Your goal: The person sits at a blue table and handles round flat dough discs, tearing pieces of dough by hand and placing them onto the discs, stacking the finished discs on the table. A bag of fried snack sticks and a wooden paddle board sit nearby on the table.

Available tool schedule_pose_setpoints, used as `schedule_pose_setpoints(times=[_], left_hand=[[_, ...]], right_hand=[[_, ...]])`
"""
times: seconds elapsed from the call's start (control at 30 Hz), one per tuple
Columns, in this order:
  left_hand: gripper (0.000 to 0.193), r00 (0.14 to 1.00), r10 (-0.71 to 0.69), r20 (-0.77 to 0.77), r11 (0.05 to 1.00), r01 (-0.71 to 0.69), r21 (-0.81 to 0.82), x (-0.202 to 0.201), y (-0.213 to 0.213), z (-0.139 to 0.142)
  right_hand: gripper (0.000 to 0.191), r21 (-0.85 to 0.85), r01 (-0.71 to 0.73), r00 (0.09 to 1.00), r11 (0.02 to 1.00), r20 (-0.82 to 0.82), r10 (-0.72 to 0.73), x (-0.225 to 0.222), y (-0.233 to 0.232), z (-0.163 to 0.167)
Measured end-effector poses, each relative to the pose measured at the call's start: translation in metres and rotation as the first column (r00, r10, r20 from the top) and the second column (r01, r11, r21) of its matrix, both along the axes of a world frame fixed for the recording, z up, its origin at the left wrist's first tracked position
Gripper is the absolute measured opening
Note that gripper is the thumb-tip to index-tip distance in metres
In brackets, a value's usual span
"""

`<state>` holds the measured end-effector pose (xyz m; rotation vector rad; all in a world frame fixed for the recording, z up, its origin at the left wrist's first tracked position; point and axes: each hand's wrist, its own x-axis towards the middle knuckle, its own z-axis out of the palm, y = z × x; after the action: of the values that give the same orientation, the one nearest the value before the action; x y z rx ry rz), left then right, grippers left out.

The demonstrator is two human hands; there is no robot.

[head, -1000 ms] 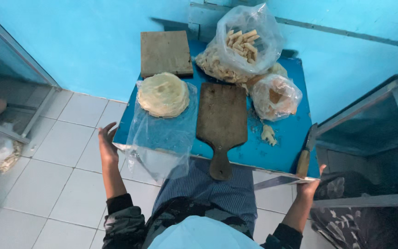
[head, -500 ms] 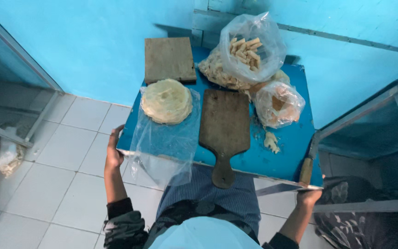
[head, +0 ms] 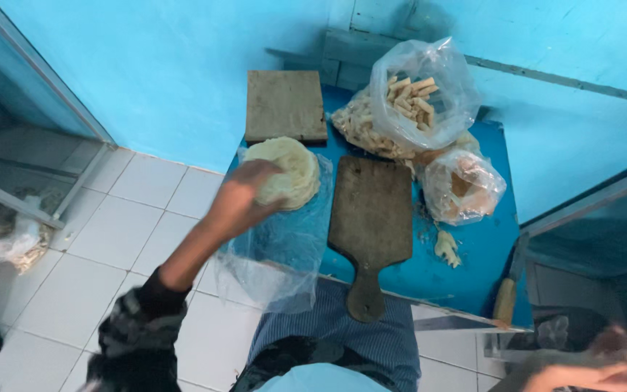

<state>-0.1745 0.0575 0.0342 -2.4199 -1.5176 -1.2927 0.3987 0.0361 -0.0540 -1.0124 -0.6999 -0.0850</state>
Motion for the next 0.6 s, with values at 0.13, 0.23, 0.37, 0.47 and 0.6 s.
schedule_pose_setpoints(times=[0.13, 0.23, 0.37, 0.47, 0.6], left_hand=[[0.066, 0.968, 0.064, -0.243, 0.996, -0.077, -0.044, 0.026, 0.036, -0.015], [0.063, 0.921, 0.119, -0.371, 0.988, -0.147, -0.047, 0.022, 0.054, -0.024], [0.058, 0.887, 0.138, -0.441, 0.981, -0.185, -0.064, 0.022, 0.061, -0.028], [0.044, 0.900, 0.145, -0.412, 0.982, -0.181, -0.051, 0.024, 0.059, -0.023], [0.024, 0.949, 0.096, -0.300, 0.988, -0.127, -0.083, 0.020, 0.057, -0.013]], right_hand=[[0.035, 0.118, -0.284, 0.915, 0.951, 0.330, 0.232, -0.051, -0.001, 0.053], [0.034, -0.167, -0.582, 0.628, 0.796, 0.529, 0.571, -0.110, -0.003, 0.096], [0.049, -0.617, -0.483, 0.168, 0.621, 0.631, 0.758, -0.195, 0.022, 0.129], [0.052, -0.718, -0.548, -0.040, 0.430, 0.536, 0.843, -0.249, 0.054, 0.126], [0.052, -0.805, -0.548, -0.110, 0.227, 0.338, 0.935, -0.302, 0.088, 0.102]])
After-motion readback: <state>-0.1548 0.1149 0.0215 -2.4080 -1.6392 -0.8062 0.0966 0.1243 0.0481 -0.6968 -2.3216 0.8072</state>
